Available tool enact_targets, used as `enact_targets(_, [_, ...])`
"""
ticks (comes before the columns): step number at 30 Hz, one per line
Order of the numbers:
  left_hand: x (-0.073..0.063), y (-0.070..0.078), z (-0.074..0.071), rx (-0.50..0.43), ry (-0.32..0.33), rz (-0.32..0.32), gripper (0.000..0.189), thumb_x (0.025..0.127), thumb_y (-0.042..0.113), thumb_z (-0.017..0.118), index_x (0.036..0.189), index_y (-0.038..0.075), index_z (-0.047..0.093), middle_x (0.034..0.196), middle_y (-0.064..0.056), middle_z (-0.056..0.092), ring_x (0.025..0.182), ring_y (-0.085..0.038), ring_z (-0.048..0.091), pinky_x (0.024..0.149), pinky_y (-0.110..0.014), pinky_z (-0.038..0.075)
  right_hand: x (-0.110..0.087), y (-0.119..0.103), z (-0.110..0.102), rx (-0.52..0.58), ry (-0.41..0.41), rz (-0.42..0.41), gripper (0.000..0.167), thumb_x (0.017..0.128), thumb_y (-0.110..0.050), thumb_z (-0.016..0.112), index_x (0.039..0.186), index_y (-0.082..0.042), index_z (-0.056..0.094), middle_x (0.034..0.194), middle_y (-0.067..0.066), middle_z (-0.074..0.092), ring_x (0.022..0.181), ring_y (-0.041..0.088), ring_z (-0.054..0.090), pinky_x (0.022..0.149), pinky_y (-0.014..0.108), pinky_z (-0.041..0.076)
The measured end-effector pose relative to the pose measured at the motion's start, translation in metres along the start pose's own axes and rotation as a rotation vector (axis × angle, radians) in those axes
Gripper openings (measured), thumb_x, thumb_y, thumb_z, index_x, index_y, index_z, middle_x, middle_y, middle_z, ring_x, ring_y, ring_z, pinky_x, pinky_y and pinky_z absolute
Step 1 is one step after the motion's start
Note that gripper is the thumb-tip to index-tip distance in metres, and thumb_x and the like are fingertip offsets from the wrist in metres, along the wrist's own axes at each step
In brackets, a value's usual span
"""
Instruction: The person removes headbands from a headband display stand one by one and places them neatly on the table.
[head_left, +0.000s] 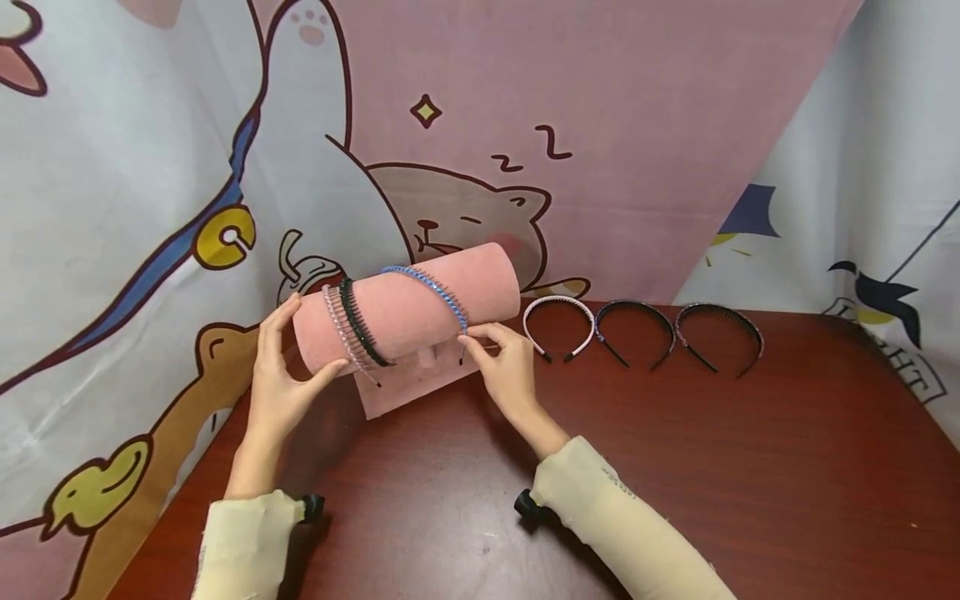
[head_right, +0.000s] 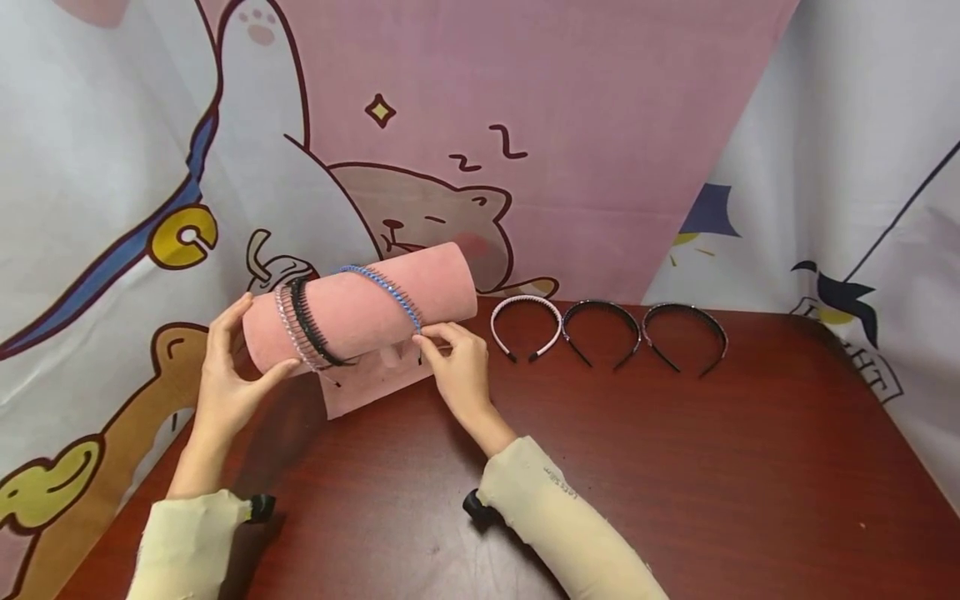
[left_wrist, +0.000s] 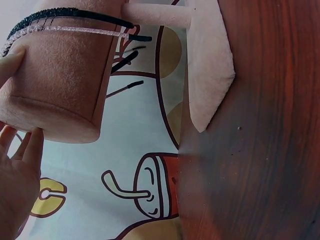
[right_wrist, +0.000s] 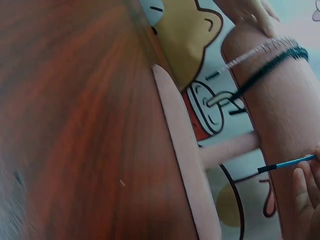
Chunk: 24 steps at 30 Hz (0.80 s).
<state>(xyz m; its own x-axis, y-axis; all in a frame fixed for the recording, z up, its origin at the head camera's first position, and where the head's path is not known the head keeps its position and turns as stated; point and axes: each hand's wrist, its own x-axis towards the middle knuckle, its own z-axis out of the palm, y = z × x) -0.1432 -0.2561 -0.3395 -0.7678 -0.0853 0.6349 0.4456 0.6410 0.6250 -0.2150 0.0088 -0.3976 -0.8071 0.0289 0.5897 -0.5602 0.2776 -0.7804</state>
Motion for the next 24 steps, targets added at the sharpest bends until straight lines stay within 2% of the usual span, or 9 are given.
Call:
enact_targets(7, [0.000,0.000,0.000,-0.007,-0.004,-0.004,0.094,0.067,-0.011,0.084,0.149,-0.001,0.038,0.155,-0.021,0.037,0.146,-0.018,0.032,0.111,-0.010,0.028,0.011,0.007,-0.021,-0.063,0.050,0.013,0.009,0.085,-0.016,0.079,0.084,-0.007,0.080,0.080,0.006,0.077,0.070,0.012,0.065,0.065,0.019,0.047])
enact_targets(14, [0.000,-0.001,-0.004,-0.006,-0.022,-0.028,0.094,0.068,-0.010,0.084,0.149,0.000,0.037,0.156,-0.020,0.036,0.146,-0.019,0.032,0.106,-0.006,0.030,0.020,0.012,-0.040,0.022,0.052,0.117,0.012,0.086,-0.014,0.078,0.088,-0.003,0.079,0.078,0.015,0.076,0.066,0.028,0.073,0.058,0.012,0.049])
enact_targets(18, [0.000,-0.001,-0.004,0.001,-0.024,-0.032,0.094,0.069,-0.009,0.084,0.150,0.001,0.037,0.156,-0.019,0.036,0.146,-0.020,0.032,0.107,-0.006,0.029,0.027,0.013,-0.051,0.044,0.062,0.117,0.012,0.086,-0.014,0.078,0.088,-0.002,0.079,0.079,0.017,0.076,0.066,0.033,0.072,0.059,0.010,0.050])
enact_targets(21, [0.000,-0.001,-0.003,-0.001,-0.022,-0.028,0.094,0.069,-0.009,0.084,0.150,0.002,0.037,0.156,-0.019,0.036,0.146,-0.020,0.032,0.108,-0.007,0.029,0.033,0.013,-0.059,0.024,0.068,0.111,0.012,0.086,-0.015,0.078,0.087,-0.002,0.078,0.077,0.017,0.075,0.064,0.028,0.071,0.057,0.011,0.050])
enact_targets(24, [0.000,-0.001,-0.002,-0.008,-0.019,-0.026,0.094,0.068,-0.009,0.084,0.149,0.001,0.037,0.156,-0.019,0.036,0.146,-0.020,0.032,0.108,-0.008,0.029,0.039,0.013,-0.065,-0.012,0.061,0.129,0.012,0.087,-0.014,0.077,0.088,-0.002,0.077,0.077,0.017,0.076,0.063,0.016,0.071,0.057,0.011,0.050])
